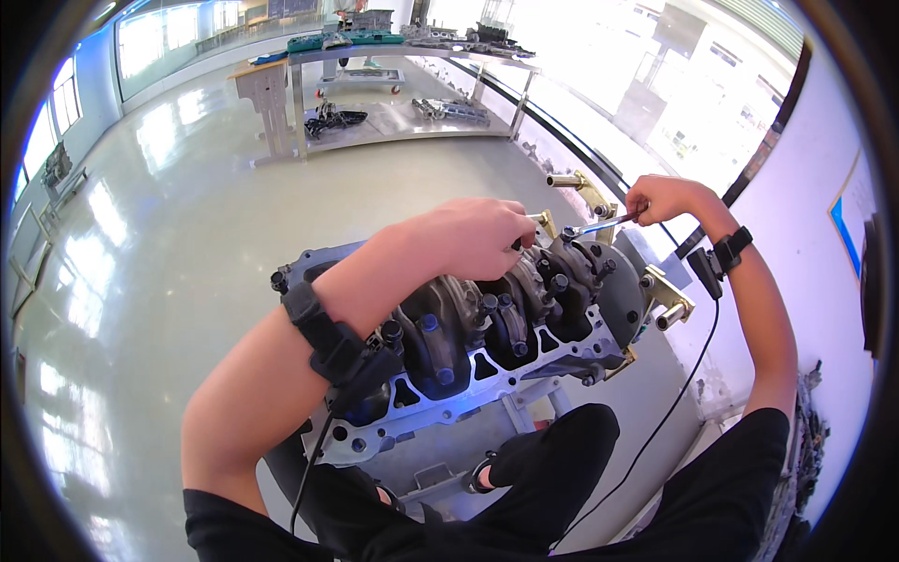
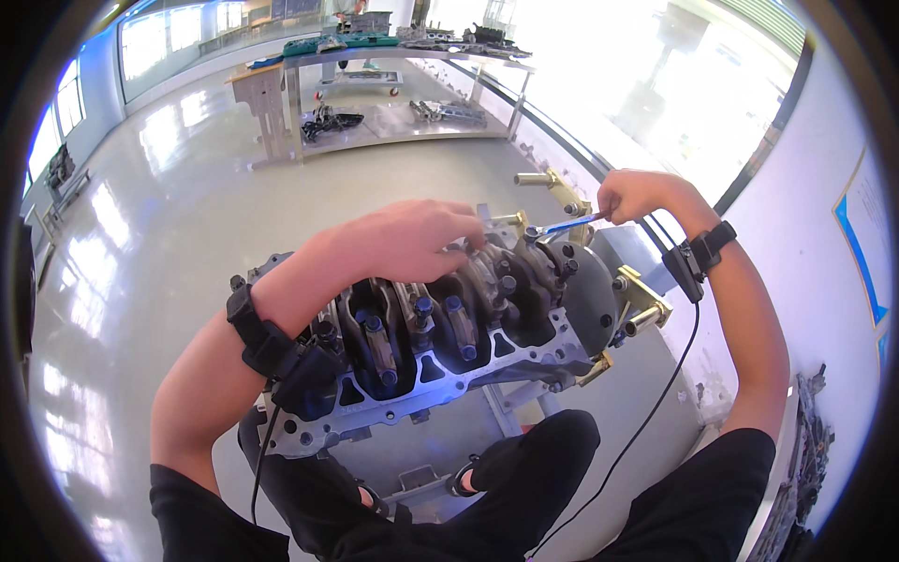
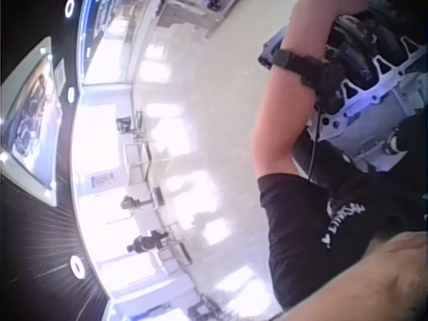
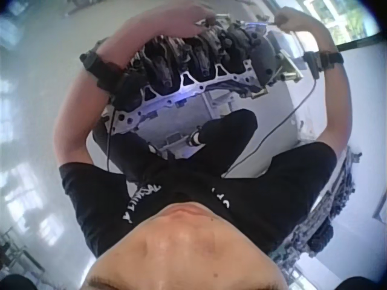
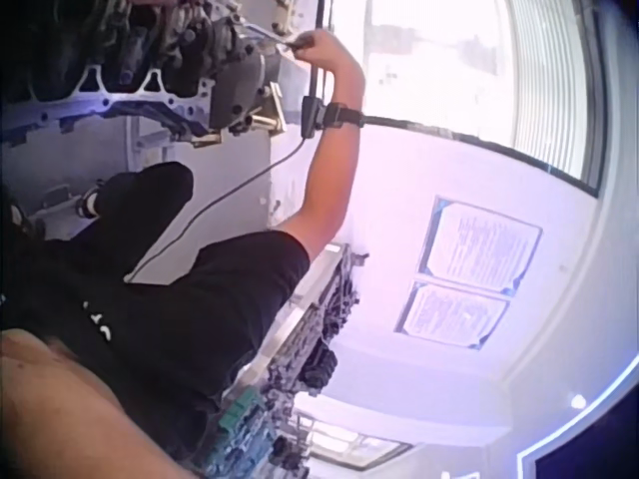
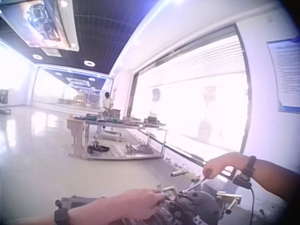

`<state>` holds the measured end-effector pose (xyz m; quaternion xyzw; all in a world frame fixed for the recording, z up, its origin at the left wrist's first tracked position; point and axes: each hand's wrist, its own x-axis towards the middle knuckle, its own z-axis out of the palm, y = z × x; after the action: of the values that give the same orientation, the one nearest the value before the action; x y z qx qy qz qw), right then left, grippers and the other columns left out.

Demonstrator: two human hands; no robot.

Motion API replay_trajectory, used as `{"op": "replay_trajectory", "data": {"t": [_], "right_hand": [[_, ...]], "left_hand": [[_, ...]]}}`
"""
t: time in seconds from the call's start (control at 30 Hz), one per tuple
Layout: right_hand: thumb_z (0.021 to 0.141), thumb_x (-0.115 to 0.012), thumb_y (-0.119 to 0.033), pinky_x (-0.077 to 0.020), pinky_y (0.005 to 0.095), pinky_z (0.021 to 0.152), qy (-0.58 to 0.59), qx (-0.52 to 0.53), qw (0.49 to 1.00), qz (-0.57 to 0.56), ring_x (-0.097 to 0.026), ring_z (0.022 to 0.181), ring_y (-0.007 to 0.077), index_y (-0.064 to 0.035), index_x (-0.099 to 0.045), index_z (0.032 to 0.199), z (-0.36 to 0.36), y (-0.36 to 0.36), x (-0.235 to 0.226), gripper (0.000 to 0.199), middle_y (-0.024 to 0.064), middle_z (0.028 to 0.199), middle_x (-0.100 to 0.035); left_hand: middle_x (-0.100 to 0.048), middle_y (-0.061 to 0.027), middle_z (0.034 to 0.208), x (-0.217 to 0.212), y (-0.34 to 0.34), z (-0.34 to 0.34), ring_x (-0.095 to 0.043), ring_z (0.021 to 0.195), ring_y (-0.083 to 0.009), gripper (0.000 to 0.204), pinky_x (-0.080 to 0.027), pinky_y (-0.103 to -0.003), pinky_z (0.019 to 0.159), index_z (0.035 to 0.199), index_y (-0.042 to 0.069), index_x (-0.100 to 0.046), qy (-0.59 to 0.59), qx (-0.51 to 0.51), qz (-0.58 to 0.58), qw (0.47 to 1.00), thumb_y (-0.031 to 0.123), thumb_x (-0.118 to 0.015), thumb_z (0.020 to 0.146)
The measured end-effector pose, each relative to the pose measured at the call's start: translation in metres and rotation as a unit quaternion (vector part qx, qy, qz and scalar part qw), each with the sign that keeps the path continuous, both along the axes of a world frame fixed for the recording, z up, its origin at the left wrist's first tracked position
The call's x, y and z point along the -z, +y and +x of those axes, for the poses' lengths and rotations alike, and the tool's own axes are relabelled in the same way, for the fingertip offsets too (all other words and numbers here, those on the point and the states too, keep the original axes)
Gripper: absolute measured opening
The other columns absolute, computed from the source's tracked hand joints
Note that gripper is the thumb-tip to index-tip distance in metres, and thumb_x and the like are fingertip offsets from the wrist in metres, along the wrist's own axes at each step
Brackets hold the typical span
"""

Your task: The person works on an engine block by placing and fitting components into the cylinder bores by hand and using a wrench.

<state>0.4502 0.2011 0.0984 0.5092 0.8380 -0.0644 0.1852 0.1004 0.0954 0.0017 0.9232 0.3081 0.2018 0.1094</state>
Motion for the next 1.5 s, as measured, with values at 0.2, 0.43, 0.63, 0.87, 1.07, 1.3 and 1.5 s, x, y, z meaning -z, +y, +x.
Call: {"op": "replay_trajectory", "data": {"t": [0.2, 0.43, 0.63, 0.87, 1.07, 1.3, 1.5], "right_hand": [[0.071, -0.066, -0.012, -0.0500, 0.0389, 0.074, -0.068, -0.015, 0.989, 0.130, -0.064, 0.090, 0.0282, -0.0052, -0.067, 0.090, -0.016, 0.017, 0.014, 0.021, 0.0120, 0.091, -0.066], [0.071, -0.064, -0.006, -0.0490, 0.0402, 0.080, -0.067, -0.085, 0.980, 0.166, -0.061, 0.097, 0.0317, -0.0053, -0.066, 0.085, -0.034, 0.066, 0.019, 0.015, 0.0129, 0.094, -0.063], [0.071, -0.066, -0.011, -0.0523, 0.0307, 0.067, 0.101, 0.069, 0.992, 0.038, -0.065, 0.071, 0.0161, 0.0012, -0.071, 0.090, -0.069, 0.081, 0.007, 0.023, 0.0082, 0.079, -0.069], [0.071, -0.063, -0.008, -0.0542, 0.0312, 0.063, 0.109, 0.029, 0.978, 0.173, -0.069, 0.069, 0.0194, 0.0013, -0.073, 0.094, -0.106, 0.109, 0.031, 0.026, 0.0107, 0.077, -0.070], [0.071, -0.062, -0.008, -0.0557, 0.0350, 0.064, 0.121, -0.009, 0.983, 0.141, -0.070, 0.069, 0.0229, -0.0011, -0.075, 0.093, -0.155, 0.099, 0.027, 0.027, 0.0136, 0.079, -0.071], [0.074, -0.060, -0.010, -0.0512, 0.0381, 0.075, 0.135, -0.165, 0.972, 0.098, -0.065, 0.080, 0.0229, -0.0020, -0.073, 0.097, -0.205, 0.056, 0.024, 0.028, 0.0126, 0.085, -0.069], [0.080, -0.055, -0.004, -0.0502, 0.0406, 0.079, 0.156, -0.297, 0.938, 0.091, -0.065, 0.087, 0.0286, -0.0029, -0.069, 0.098, -0.230, -0.009, 0.031, 0.023, 0.0129, 0.091, -0.067]], "left_hand": [[-0.064, -0.0148, 0.115, 0.001, 0.000, -0.002, -0.062, 0.109, -0.0343, 0.030, -0.049, -0.045, 0.093, 0.110, 0.007, -0.069, 0.008, -0.002, -0.012, 1.000, 0.016, -0.055, 0.085], [-0.064, -0.0139, 0.113, 0.001, 0.000, 0.002, -0.063, 0.106, -0.0338, 0.026, -0.050, -0.044, 0.091, 0.105, 0.009, -0.070, 0.002, -0.008, -0.023, 1.000, 0.021, -0.056, 0.086], [-0.064, -0.0156, 0.110, 0.000, -0.001, -0.001, -0.063, 0.105, -0.0352, 0.028, -0.049, -0.046, 0.091, 0.108, 0.005, -0.067, 0.015, -0.006, -0.020, 1.000, 0.027, -0.055, 0.094], [-0.063, -0.0157, 0.111, 0.000, -0.002, 0.002, -0.062, 0.106, -0.0360, 0.035, -0.047, -0.047, 0.093, 0.111, 0.005, -0.066, 0.012, -0.011, -0.033, 0.999, 0.035, -0.053, 0.097], [-0.062, -0.0167, 0.110, -0.004, -0.007, 0.001, -0.062, 0.107, -0.0363, 0.037, -0.047, -0.047, 0.094, 0.113, 0.006, -0.066, 0.024, -0.016, -0.031, 0.999, 0.038, -0.055, 0.097], [-0.062, -0.0182, 0.120, 0.001, 0.001, 0.008, -0.060, 0.114, -0.0371, 0.045, -0.047, -0.046, 0.097, 0.122, 0.002, -0.061, 0.020, -0.013, -0.033, 0.999, 0.039, -0.056, 0.097], [-0.059, -0.0212, 0.129, 0.005, 0.008, 0.005, -0.059, 0.119, -0.0366, 0.057, -0.046, -0.046, 0.101, 0.131, -0.002, -0.053, 0.057, -0.002, -0.039, 0.998, 0.043, -0.056, 0.097]]}}
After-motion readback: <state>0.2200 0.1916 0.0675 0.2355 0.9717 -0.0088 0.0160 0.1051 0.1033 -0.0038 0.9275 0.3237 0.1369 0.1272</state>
